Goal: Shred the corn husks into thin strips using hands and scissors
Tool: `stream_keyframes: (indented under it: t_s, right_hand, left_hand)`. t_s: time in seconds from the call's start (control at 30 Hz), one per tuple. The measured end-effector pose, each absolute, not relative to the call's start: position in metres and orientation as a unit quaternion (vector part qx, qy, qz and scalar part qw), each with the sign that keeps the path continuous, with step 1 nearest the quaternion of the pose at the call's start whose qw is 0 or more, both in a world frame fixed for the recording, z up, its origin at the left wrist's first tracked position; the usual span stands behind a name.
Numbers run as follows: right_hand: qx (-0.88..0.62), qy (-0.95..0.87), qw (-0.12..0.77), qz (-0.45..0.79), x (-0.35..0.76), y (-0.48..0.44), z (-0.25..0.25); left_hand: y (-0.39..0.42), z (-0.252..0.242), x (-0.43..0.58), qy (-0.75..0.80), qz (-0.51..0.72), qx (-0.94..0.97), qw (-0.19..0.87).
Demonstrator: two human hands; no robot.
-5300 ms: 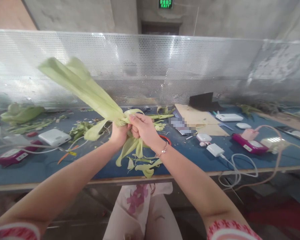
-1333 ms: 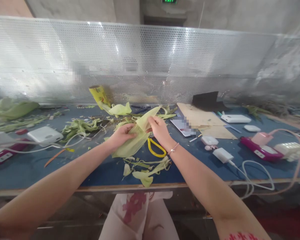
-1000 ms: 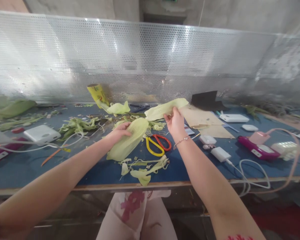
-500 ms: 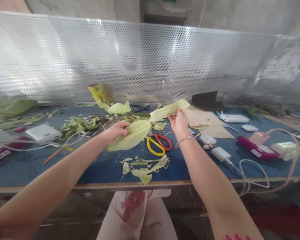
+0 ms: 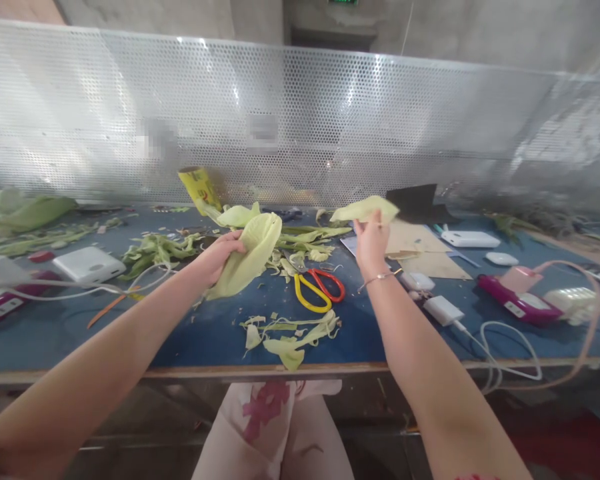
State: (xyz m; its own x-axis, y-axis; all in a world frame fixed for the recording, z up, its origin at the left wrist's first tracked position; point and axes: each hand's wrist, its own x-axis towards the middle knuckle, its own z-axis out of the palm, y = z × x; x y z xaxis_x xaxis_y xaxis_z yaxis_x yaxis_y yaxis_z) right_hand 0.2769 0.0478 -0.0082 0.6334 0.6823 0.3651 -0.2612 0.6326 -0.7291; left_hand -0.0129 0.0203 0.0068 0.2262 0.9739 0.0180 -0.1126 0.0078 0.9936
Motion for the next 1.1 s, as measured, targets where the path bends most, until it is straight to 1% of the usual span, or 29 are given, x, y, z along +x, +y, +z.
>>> stream_keyframes:
  t_s: [0.03, 0.1, 0.13, 0.17, 0.2, 0.23, 0.27, 0.3, 0.37, 0.47, 0.53, 0.63, 0.73, 0.87, 1.0, 1.1]
  right_hand:
    - [-0.346, -0.403, 0.813, 0.239, 0.268, 0.047, -0.012]
    - [-0.363, -0.514, 0.746, 0.219, 0.252, 0.046, -0.021]
    - [-0.382, -0.613, 0.664, 0.193, 0.245, 0.044, -0.027]
    - [-0.397, -0.704, 0.564, 0.17, 0.238, 0.042, -0.032]
    - [-0.405, -0.774, 0.462, 0.155, 0.232, 0.04, -0.037]
    - [-0.41, -0.814, 0.387, 0.14, 0.227, 0.037, -0.04]
    - [-0.411, -0.838, 0.335, 0.127, 0.222, 0.034, -0.043]
    - [-0.409, -0.851, 0.309, 0.114, 0.218, 0.031, -0.044]
    - [-0.407, -0.852, 0.314, 0.096, 0.212, 0.026, -0.041]
    - [-0.418, -0.825, 0.367, 0.095, 0.209, 0.019, -0.031]
    - [-0.427, -0.805, 0.396, 0.113, 0.208, 0.015, -0.025]
    - [-0.405, -0.78, 0.43, 0.207, 0.202, 0.008, -0.021]
    - [-0.333, -0.744, 0.467, 0.343, 0.187, 0.002, -0.024]
    - [-0.248, -0.678, 0.516, 0.462, 0.163, -0.007, -0.03]
    - [-0.246, -0.602, 0.554, 0.52, 0.156, -0.012, -0.028]
    - [-0.282, -0.569, 0.601, 0.485, 0.162, -0.01, -0.024]
  left_hand:
    - [0.02, 0.006, -0.012, 0.402, 0.469, 0.522, 0.588]
    - [0.02, 0.005, -0.012, 0.382, 0.465, 0.517, 0.608]
    - [0.02, 0.004, -0.012, 0.372, 0.465, 0.516, 0.616]
    - [0.02, 0.003, -0.012, 0.364, 0.465, 0.515, 0.622]
    - [0.019, 0.003, -0.012, 0.356, 0.467, 0.513, 0.626]
    - [0.019, 0.002, -0.012, 0.348, 0.468, 0.513, 0.63]
    - [0.019, 0.002, -0.012, 0.339, 0.469, 0.513, 0.634]
    - [0.018, 0.002, -0.012, 0.33, 0.468, 0.512, 0.64]
    - [0.016, 0.002, -0.011, 0.315, 0.466, 0.505, 0.654]
    - [0.012, 0.005, -0.009, 0.307, 0.477, 0.461, 0.682]
    - [0.008, 0.009, -0.008, 0.291, 0.472, 0.415, 0.722]
    - [0.002, 0.014, -0.004, 0.262, 0.437, 0.365, 0.779]
    - [-0.004, 0.015, 0.003, 0.29, 0.404, 0.349, 0.794]
    - [-0.01, 0.008, 0.015, 0.326, 0.318, 0.352, 0.818]
    - [-0.012, -0.002, 0.021, 0.295, 0.249, 0.406, 0.828]
    - [-0.009, -0.009, 0.022, 0.298, 0.256, 0.48, 0.784]
